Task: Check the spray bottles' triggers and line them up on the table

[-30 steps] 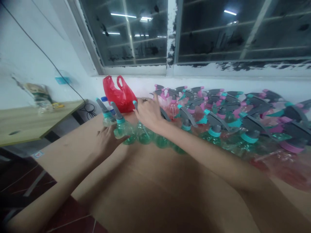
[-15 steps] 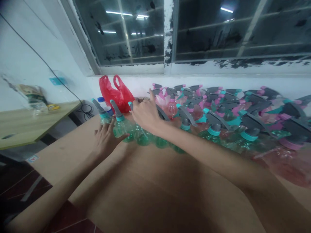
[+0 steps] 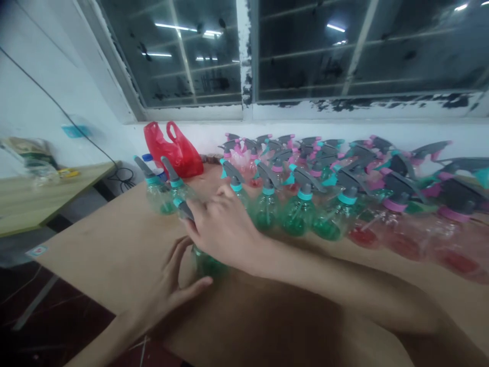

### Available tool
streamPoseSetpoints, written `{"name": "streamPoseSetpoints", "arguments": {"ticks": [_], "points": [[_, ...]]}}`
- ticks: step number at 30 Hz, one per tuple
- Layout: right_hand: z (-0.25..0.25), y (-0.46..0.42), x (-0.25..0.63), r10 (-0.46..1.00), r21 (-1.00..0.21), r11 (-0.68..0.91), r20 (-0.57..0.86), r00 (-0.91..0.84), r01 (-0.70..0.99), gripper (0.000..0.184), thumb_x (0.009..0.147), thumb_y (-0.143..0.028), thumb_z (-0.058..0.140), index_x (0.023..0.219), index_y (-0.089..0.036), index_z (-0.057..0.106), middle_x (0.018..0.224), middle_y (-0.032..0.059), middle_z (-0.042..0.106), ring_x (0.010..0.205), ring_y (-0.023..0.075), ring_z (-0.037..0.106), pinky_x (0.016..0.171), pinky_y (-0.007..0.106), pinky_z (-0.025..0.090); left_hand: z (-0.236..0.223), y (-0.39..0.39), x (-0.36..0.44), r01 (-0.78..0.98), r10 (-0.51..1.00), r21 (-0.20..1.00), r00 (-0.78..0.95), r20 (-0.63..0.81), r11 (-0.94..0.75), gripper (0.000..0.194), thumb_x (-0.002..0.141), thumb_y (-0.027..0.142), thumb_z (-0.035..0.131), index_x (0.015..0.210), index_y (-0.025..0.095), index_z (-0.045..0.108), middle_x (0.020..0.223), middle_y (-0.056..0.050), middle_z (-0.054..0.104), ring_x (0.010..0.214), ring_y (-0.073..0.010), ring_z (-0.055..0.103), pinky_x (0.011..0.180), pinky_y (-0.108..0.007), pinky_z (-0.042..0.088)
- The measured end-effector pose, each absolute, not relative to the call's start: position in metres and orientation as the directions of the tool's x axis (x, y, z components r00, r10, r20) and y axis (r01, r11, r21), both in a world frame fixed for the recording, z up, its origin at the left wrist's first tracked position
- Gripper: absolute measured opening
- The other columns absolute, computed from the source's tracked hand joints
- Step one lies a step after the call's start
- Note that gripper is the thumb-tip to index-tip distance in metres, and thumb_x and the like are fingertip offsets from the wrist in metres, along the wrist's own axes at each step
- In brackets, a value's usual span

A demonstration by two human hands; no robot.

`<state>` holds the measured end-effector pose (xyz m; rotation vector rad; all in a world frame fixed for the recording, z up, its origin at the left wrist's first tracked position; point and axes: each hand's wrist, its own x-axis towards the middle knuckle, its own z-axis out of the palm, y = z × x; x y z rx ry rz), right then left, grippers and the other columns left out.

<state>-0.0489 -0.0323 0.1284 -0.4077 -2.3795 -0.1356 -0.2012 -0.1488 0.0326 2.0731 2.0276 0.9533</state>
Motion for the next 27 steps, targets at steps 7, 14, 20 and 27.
{"name": "streamPoseSetpoints", "arguments": {"ticks": [7, 14, 20, 27], "points": [[0.120, -0.062, 0.027, 0.334, -0.133, 0.931, 0.684, -0.648, 0.340, 0.028, 0.090, -0.030, 0.049, 0.105, -0.013, 0.065, 0.073, 0.0050, 0.071, 0.068, 0.0220, 0.063, 0.085, 0.040, 0.037, 0.026, -0.148, -0.137, 0.866, 0.926, 0.434, 0.080, 0.370, -0.248, 0.077, 0.078, 0.053, 0.066, 0.139, 0.029, 0.025, 0.125, -0.011, 0.054, 0.113, -0.0348, 0.054, 0.090, -0.051, 0.047], [0.109, -0.056, 0.109, 0.612, -0.555, 0.761, 0.443, -0.655, 0.336, 0.059, 0.071, -0.053, 0.070, 0.118, -0.021, 0.056, 0.112, 0.0063, 0.065, 0.098, 0.0237, 0.061, 0.080, 0.036, 0.049, 0.029, -0.119, -0.082, 0.783, 0.934, 0.522, 0.209, 0.290, -0.337, 0.074, 0.074, 0.057, 0.069, 0.133, 0.026, 0.037, 0.125, -0.011, 0.055, 0.115, -0.0359, 0.052, 0.093, -0.054, 0.044], [0.080, -0.031, 0.146, 0.681, -0.757, 0.634, 0.451, -0.577, 0.156, 0.064, 0.069, -0.037, 0.075, 0.126, -0.027, 0.048, 0.117, 0.0057, 0.062, 0.101, 0.0229, 0.061, 0.083, 0.036, 0.052, 0.023, -0.085, -0.040, 0.613, 0.903, 0.670, 0.361, 0.234, -0.418, 0.077, 0.075, 0.049, 0.073, 0.137, 0.027, 0.033, 0.133, -0.010, 0.048, 0.124, -0.0317, 0.045, 0.101, -0.050, 0.038], [0.079, -0.011, 0.160, 0.749, -0.847, 0.530, 0.446, -0.490, 0.040, 0.041, 0.076, -0.028, 0.068, 0.115, -0.023, 0.058, 0.114, 0.0048, 0.065, 0.104, 0.0212, 0.061, 0.089, 0.034, 0.049, 0.014, -0.047, -0.006, 0.514, 0.866, 0.712, 0.411, 0.286, -0.479, 0.081, 0.068, 0.056, 0.076, 0.132, 0.019, 0.041, 0.124, -0.015, 0.053, 0.115, -0.0369, 0.051, 0.095, -0.055, 0.041]]}}
